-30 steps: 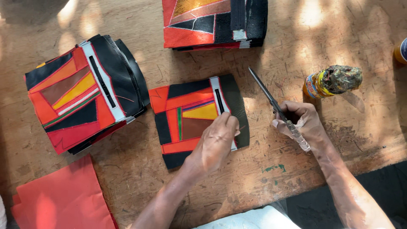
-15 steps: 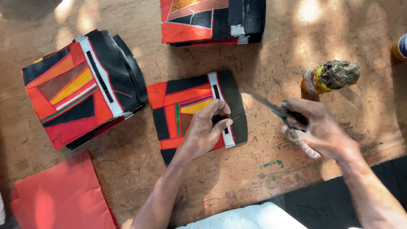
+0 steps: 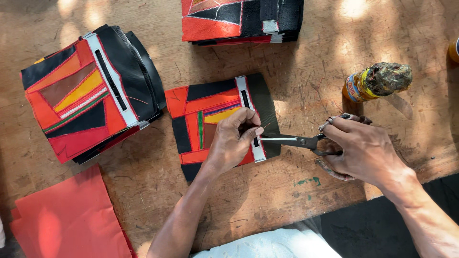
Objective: The person trims loose threads and excess fabric from colorful patchwork pieces with scissors, working one piece at a time. They hold each piece steady, snip along the edges near the zipper strip, then place the finished piece on a growing stack and pick up the next one.
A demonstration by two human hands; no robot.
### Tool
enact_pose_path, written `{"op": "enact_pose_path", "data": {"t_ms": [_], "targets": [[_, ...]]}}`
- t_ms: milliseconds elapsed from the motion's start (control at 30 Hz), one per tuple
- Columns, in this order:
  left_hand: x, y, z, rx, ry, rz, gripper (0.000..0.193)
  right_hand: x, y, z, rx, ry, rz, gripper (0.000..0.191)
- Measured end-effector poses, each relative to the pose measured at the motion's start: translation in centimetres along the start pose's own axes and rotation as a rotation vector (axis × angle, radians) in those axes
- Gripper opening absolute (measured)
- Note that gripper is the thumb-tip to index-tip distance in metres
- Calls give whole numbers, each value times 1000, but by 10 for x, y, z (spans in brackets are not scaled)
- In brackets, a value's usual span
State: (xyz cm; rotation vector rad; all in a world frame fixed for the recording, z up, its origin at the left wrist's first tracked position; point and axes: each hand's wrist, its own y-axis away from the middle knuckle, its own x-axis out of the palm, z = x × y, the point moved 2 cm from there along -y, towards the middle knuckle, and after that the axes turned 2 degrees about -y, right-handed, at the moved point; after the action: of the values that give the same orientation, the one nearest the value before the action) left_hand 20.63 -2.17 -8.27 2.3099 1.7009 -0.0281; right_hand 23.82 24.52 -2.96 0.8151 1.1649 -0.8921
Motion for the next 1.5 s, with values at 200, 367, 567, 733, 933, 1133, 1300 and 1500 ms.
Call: {"op": "enact_pose_path", "data": {"t_ms": [200, 367, 567, 733, 933, 1133, 1300, 1500], "targets": [[0, 1, 0, 21, -77, 7, 11, 18, 0, -13, -130, 101, -33, 44], [1, 2, 1, 80, -63, 2, 10, 26, 4, -20, -159, 132, -68, 53], [-8, 9, 4, 204, -167, 23, 17, 18, 10, -19, -36, 57, -51, 41], [-3, 29, 4, 460, -548, 146, 22, 6, 19, -19, 87, 29, -52, 47], [15, 33, -3, 475, -732, 115, 27, -2, 24, -12, 170, 37, 97, 56], [8, 22, -4, 369, -650, 91, 12, -5, 25, -8, 18, 17, -49, 48], [-2, 20, -8, 378, -496, 87, 5, 7, 19, -6, -41, 28, -15, 46], [-1, 21, -11, 360, -485, 93, 6, 20, 13, -8, -95, 72, 8, 39]]}}
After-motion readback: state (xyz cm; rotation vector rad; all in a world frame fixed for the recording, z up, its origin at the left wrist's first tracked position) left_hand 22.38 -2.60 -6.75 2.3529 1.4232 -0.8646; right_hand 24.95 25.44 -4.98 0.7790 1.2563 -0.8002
